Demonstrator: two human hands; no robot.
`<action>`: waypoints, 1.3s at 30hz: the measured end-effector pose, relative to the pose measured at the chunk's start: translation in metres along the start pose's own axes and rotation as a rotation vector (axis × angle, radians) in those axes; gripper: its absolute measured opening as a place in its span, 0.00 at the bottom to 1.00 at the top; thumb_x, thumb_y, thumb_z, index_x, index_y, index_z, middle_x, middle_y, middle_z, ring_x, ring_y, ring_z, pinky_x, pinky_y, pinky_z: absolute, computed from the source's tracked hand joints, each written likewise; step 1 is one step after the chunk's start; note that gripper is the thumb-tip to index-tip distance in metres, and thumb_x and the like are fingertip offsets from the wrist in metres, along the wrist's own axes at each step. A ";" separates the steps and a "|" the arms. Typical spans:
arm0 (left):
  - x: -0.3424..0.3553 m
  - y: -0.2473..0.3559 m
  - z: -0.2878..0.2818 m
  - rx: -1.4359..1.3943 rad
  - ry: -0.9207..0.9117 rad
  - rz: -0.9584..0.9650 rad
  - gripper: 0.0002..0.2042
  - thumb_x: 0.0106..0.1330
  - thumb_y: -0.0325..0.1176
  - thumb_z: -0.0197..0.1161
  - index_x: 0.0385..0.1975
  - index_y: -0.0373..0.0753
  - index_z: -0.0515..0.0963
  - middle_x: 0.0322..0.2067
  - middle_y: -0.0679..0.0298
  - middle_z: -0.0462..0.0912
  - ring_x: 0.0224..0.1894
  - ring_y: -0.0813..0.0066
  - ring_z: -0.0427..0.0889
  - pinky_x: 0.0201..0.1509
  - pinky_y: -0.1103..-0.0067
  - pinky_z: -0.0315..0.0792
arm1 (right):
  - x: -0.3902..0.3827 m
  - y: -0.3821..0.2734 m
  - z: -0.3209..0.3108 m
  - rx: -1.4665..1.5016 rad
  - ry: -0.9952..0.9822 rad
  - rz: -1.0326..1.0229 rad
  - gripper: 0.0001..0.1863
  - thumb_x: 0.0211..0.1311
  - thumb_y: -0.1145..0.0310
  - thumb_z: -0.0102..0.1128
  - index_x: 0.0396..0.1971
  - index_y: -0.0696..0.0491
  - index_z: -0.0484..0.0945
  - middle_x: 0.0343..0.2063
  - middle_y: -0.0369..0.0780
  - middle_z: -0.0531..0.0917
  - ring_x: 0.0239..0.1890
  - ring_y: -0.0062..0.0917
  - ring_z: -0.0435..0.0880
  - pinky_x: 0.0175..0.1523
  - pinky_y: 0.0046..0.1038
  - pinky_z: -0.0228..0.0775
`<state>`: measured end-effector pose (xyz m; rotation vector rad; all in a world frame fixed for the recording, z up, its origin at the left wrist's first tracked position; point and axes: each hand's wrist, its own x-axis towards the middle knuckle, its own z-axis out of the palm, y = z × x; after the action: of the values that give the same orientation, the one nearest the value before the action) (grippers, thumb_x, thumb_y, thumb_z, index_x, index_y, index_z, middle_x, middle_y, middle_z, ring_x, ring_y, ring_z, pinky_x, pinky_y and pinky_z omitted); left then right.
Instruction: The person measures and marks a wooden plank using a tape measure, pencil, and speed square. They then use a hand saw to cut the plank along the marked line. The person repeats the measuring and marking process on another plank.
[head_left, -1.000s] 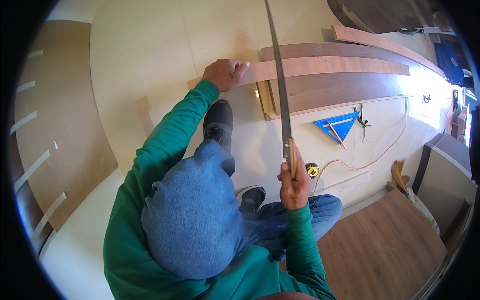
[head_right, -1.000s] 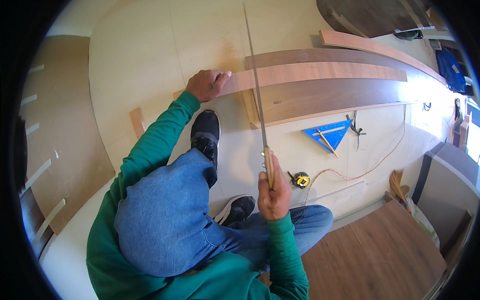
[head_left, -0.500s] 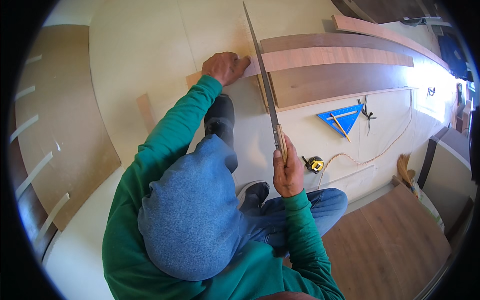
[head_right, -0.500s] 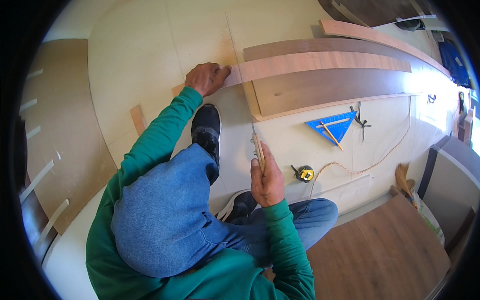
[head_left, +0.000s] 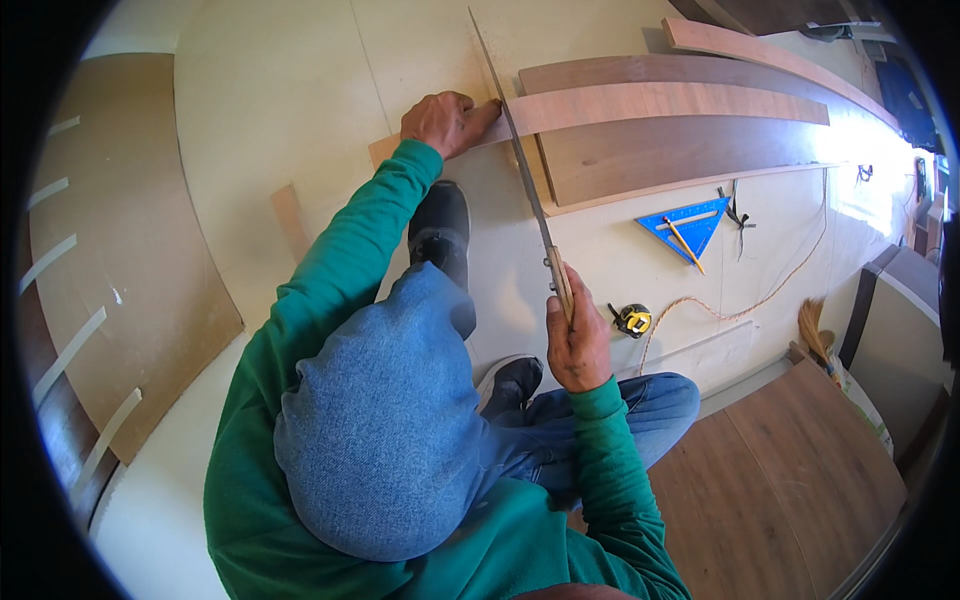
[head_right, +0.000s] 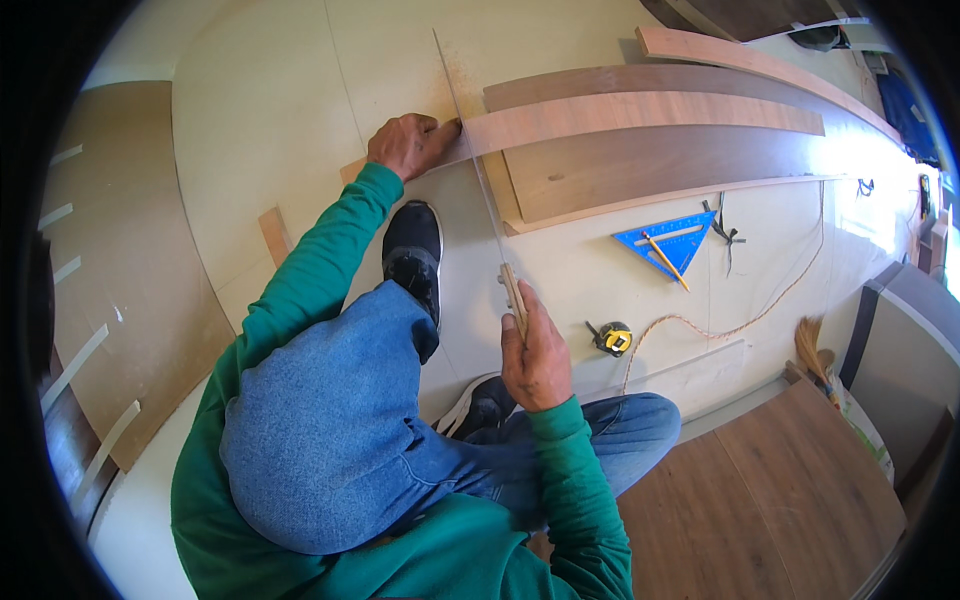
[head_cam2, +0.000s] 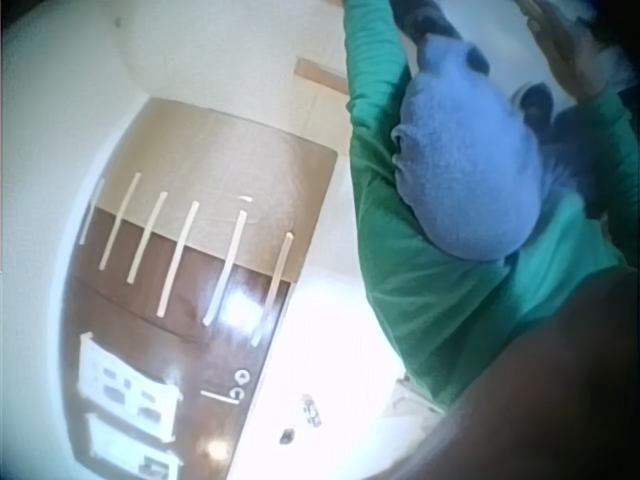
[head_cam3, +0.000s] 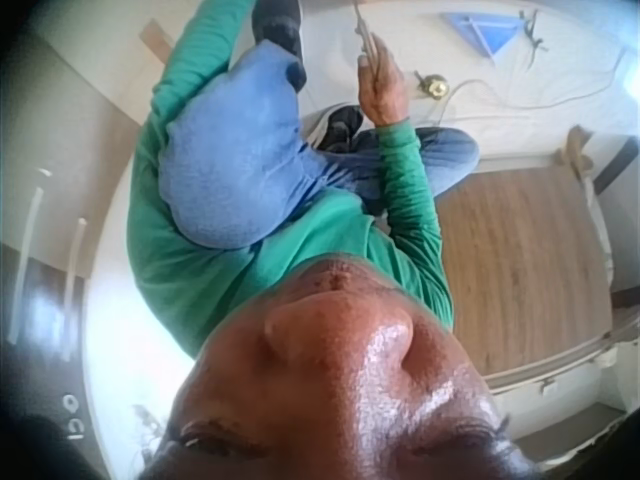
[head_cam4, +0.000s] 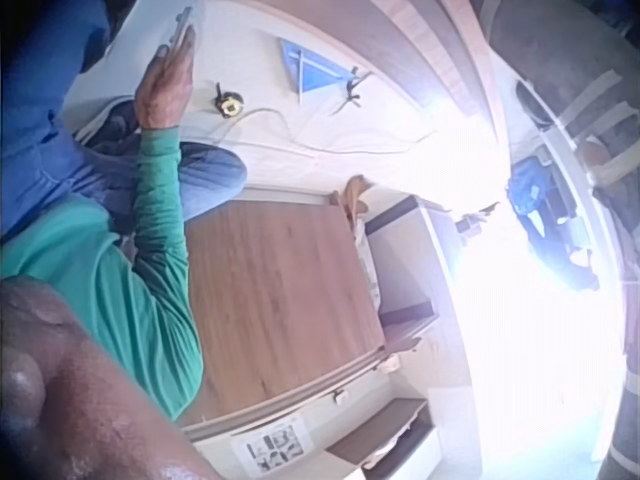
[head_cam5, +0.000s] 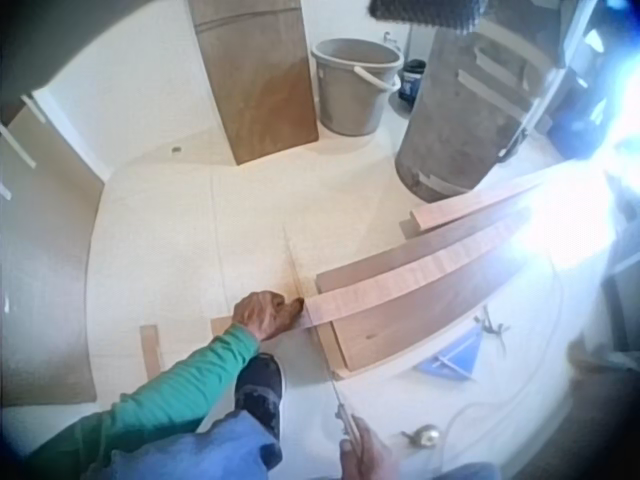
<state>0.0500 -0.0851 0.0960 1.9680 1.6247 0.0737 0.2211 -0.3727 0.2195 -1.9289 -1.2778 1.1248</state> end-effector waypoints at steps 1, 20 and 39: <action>0.000 0.000 0.001 -0.005 0.001 -0.001 0.30 0.69 0.63 0.58 0.21 0.40 0.85 0.23 0.48 0.85 0.29 0.46 0.86 0.37 0.59 0.79 | -0.002 -0.002 -0.003 0.006 -0.004 0.007 0.25 0.75 0.71 0.58 0.68 0.62 0.70 0.54 0.60 0.83 0.56 0.54 0.84 0.60 0.41 0.77; 0.002 0.004 0.000 0.045 -0.004 0.016 0.31 0.68 0.63 0.59 0.18 0.39 0.82 0.19 0.50 0.83 0.26 0.47 0.85 0.35 0.60 0.78 | 0.002 -0.021 -0.018 -0.063 -0.007 0.061 0.22 0.74 0.71 0.59 0.64 0.59 0.72 0.43 0.59 0.86 0.44 0.57 0.86 0.47 0.45 0.80; 0.000 0.001 0.000 0.026 0.048 0.058 0.31 0.69 0.62 0.58 0.19 0.37 0.82 0.19 0.48 0.82 0.26 0.45 0.84 0.34 0.59 0.77 | -0.031 -0.014 -0.029 -0.118 0.002 0.053 0.20 0.76 0.68 0.59 0.63 0.59 0.75 0.36 0.57 0.86 0.39 0.52 0.89 0.43 0.40 0.81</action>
<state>0.0514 -0.0849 0.0964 2.0476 1.6061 0.1234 0.2343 -0.3958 0.2555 -2.0602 -1.3251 1.0950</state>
